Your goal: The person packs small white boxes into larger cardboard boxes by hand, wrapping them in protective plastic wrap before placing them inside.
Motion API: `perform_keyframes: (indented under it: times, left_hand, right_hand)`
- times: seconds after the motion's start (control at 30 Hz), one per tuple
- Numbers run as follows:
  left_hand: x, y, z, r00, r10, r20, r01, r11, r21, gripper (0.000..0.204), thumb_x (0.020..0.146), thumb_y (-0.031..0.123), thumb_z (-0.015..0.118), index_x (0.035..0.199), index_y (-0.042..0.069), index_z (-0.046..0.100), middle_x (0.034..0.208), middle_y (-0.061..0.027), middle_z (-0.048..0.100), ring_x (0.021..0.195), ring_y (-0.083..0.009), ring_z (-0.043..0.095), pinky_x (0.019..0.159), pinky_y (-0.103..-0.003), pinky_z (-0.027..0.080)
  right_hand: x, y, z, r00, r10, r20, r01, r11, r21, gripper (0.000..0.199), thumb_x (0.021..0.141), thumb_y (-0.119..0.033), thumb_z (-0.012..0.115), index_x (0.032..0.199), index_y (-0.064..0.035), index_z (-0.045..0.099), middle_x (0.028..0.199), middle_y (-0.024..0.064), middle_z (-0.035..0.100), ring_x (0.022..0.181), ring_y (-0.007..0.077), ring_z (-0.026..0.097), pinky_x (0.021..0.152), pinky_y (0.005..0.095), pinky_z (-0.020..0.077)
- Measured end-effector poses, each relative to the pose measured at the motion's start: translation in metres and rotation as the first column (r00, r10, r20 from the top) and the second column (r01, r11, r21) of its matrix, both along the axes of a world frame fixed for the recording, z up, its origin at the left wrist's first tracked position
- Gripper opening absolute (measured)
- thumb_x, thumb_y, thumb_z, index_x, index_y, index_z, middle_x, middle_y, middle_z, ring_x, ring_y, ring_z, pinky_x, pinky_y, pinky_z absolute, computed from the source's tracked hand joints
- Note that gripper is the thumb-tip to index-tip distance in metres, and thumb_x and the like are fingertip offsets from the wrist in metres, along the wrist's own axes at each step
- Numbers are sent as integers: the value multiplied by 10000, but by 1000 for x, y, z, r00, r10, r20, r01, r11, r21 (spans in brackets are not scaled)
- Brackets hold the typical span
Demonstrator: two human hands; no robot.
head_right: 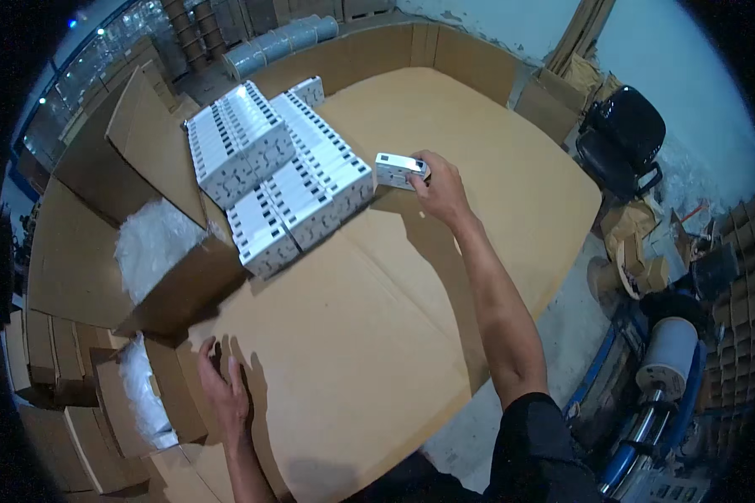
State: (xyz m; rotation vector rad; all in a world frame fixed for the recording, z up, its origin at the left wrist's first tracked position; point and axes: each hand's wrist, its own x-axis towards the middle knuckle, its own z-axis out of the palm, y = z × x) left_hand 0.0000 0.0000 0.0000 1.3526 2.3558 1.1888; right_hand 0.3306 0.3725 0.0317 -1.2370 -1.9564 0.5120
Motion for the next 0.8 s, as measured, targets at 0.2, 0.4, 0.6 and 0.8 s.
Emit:
perform_keyframes:
  times: [0.2,0.4,0.6,0.8]
  left_hand:
    - [3,6,-6,996,-81,33,79,995,61,429,989,123,591,1374,-30,483,1342,-219,541,1260,-354,538,1106,-444,408]
    - [-5,4,-7,988,-63,142,44,990,133,387,986,151,610,1314,-38,529,1277,-227,594,1209,-347,580,1071,-424,436]
    - [-9,-3,4,979,-65,193,40,990,133,388,992,185,607,1304,-32,529,1269,-216,606,1207,-339,585,1068,-426,443]
    - [-24,-2,-1,877,-54,478,-34,984,173,302,1066,256,539,1240,10,552,1132,-130,670,1013,-171,638,931,-331,509]
  right_hand:
    - [-8,-84,8,998,-16,-66,17,999,27,259,897,-79,714,1140,-9,660,975,136,709,769,199,663,695,337,541]
    - [-58,-156,11,979,183,-90,-188,981,-48,261,900,-64,710,1150,-9,659,952,111,699,744,163,632,667,315,525]
    - [-130,-198,7,929,334,-160,-356,925,-135,305,870,-19,715,1169,1,656,1068,151,704,804,243,690,673,322,567]
    - [-193,-233,0,868,450,-210,-478,872,-106,300,850,20,702,1144,-1,648,1014,150,676,820,284,682,661,334,562]
